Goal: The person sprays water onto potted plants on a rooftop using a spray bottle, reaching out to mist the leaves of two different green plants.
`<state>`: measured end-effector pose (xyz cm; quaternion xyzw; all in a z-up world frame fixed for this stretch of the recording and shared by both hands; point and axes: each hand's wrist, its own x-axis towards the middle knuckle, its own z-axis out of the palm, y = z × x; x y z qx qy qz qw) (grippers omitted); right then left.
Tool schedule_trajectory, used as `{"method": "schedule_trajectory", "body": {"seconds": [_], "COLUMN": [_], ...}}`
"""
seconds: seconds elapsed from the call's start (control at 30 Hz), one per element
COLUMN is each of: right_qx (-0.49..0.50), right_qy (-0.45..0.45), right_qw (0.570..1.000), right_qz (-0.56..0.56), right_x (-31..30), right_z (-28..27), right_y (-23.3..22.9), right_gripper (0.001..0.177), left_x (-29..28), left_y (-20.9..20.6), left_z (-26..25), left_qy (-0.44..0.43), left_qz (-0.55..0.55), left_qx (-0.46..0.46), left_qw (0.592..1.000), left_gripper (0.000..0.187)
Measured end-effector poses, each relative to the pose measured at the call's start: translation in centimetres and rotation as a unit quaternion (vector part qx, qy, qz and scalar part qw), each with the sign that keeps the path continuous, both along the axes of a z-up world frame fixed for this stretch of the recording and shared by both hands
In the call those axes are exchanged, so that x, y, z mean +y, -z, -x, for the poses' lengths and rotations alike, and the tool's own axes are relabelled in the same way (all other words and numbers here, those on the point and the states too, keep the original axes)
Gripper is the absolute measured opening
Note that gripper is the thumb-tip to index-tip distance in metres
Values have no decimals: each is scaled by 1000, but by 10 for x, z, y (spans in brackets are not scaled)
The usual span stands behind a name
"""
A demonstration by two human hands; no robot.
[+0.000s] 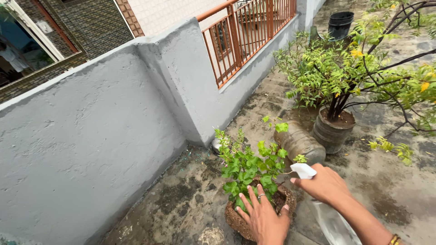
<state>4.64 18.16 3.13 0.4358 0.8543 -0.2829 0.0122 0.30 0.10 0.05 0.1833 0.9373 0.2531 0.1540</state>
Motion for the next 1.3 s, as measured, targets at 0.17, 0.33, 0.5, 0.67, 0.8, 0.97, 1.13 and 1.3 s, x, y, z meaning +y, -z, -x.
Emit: {"method": "schedule_trajectory", "body": {"seconds": [0.17, 0.33, 0.5, 0.67, 0.8, 0.97, 1.13, 1.3], "right_qx": [45, 25, 51, 45, 55, 63, 32, 25], "right_qy": [1, 10, 3, -8, -9, 3, 22, 5], "right_qw": [999, 1000, 999, 999, 998, 998, 999, 1000], "right_qz": [9, -11, 11, 12, 4, -1, 23, 16], "right_x": [2, 8, 8, 6, 10, 10, 10, 11], "right_z": [-7, -8, -10, -10, -10, -12, -13, -12], "right_y": [-6, 7, 11, 10, 16, 21, 16, 22], "right_gripper": [55, 58, 56, 57, 60, 62, 61, 62], "left_x": [5, 9, 10, 8, 5, 5, 5, 2], "left_y": [-2, -4, -6, -12, -14, -17, -17, -10], "left_z": [-5, -7, -8, -9, -10, -8, -8, -7], "left_qy": [4, -1, 2, 2, -2, -11, -13, -11], "left_qz": [-12, -20, -26, -19, -26, -32, -24, -20], "left_qx": [0, -4, 9, -2, 4, 17, 9, 8], "left_qw": [1000, 1000, 1000, 1000, 1000, 999, 1000, 1000], "left_gripper": [99, 102, 103, 104, 105, 104, 105, 106]}}
